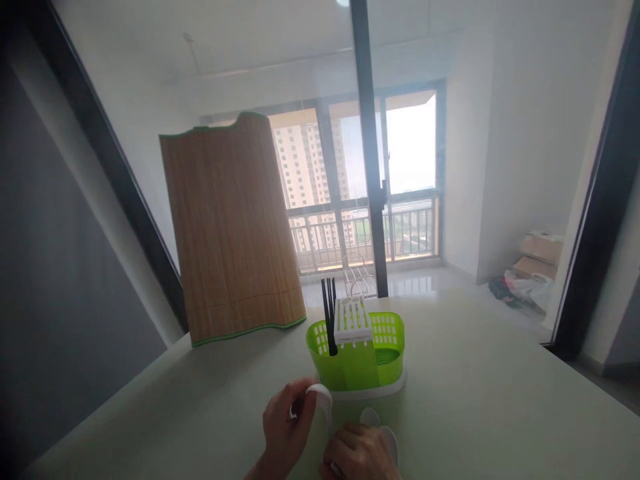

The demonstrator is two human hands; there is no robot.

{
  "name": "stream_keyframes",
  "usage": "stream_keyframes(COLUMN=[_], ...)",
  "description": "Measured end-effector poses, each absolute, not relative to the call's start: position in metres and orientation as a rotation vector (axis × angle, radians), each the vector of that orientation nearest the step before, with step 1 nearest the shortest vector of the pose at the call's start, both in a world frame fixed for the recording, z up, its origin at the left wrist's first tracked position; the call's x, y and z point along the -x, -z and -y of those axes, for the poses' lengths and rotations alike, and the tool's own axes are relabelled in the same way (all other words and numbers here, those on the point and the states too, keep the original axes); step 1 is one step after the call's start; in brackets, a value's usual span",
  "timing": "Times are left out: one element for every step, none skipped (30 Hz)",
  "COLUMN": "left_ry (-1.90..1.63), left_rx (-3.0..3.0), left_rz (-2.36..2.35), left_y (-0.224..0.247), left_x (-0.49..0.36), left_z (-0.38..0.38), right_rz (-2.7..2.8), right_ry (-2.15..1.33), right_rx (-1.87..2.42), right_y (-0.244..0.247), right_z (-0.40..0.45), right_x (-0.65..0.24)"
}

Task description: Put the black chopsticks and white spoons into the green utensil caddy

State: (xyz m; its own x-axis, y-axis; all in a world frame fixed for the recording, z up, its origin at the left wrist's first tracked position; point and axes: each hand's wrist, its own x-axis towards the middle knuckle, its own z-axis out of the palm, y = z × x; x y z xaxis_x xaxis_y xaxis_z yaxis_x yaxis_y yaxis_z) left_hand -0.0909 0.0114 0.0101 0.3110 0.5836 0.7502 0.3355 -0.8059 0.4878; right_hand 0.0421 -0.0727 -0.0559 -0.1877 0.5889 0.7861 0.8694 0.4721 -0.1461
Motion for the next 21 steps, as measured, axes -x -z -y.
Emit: stream_keyframes(left_ry=[-1.528,-1.547,-1.559,-1.559,-1.555,-1.547,-1.539,-1.539,-1.546,-1.567,-1.604,-1.659,-1.730,-1.808,-1.880,-1.938,-1.968,-1.975,-1.956,-1.927,-1.891], left_rx=[-2.383,-2.422,-2.452,-2.474,-2.486,-2.490,-2.492,-2.494,-2.495,-2.494,-2.487,-2.466,-2.426,-2.363,-2.289,-2.210,-2.146,-2.106,-2.095,-2.101,-2.118], left_rz=[-0.789,-0.735,-0.687,-0.652,-0.636,-0.637,-0.647,-0.653,-0.656,-0.659,-0.661,-0.673,-0.702,-0.747,-0.797,-0.846,-0.887,-0.918,-0.941,-0.958,-0.973], left_y=[-0.012,-0.013,-0.013,-0.013,-0.012,-0.012,-0.011,-0.012,-0.013,-0.017,-0.022,-0.029,-0.039,-0.050,-0.063,-0.075,-0.088,-0.098,-0.107,-0.113,-0.117], left_x=[0.092,0.092,0.092,0.092,0.091,0.091,0.091,0.091,0.092,0.093,0.094,0.095,0.096,0.096,0.095,0.093,0.090,0.086,0.081,0.076,0.070], left_z=[-0.010,-0.010,-0.009,-0.009,-0.008,-0.009,-0.009,-0.011,-0.012,-0.015,-0.018,-0.021,-0.025,-0.030,-0.036,-0.042,-0.049,-0.057,-0.066,-0.075,-0.085], right_rz=[1.888,1.884,1.880,1.871,1.863,1.855,1.853,1.858,1.870,1.880,1.894,1.912,1.929,1.942,1.955,1.967,1.977,1.982,1.988,1.993,1.994], right_ry=[0.433,0.446,0.462,0.479,0.493,0.505,0.510,0.510,0.504,0.500,0.495,0.489,0.483,0.477,0.469,0.457,0.445,0.436,0.430,0.429,0.433], right_rx=[1.227,1.236,1.245,1.252,1.255,1.254,1.254,1.253,1.257,1.262,1.265,1.268,1.271,1.274,1.278,1.282,1.289,1.290,1.289,1.285,1.280], right_y=[0.058,0.061,0.063,0.066,0.068,0.071,0.072,0.073,0.074,0.074,0.074,0.074,0.074,0.074,0.075,0.076,0.078,0.079,0.081,0.082,0.083], right_z=[0.072,0.070,0.069,0.068,0.066,0.065,0.064,0.064,0.063,0.063,0.064,0.064,0.065,0.065,0.065,0.066,0.065,0.065,0.065,0.064,0.063], right_x=[-0.042,-0.042,-0.041,-0.041,-0.041,-0.041,-0.041,-0.042,-0.043,-0.043,-0.044,-0.045,-0.045,-0.046,-0.046,-0.046,-0.046,-0.046,-0.046,-0.046,-0.046])
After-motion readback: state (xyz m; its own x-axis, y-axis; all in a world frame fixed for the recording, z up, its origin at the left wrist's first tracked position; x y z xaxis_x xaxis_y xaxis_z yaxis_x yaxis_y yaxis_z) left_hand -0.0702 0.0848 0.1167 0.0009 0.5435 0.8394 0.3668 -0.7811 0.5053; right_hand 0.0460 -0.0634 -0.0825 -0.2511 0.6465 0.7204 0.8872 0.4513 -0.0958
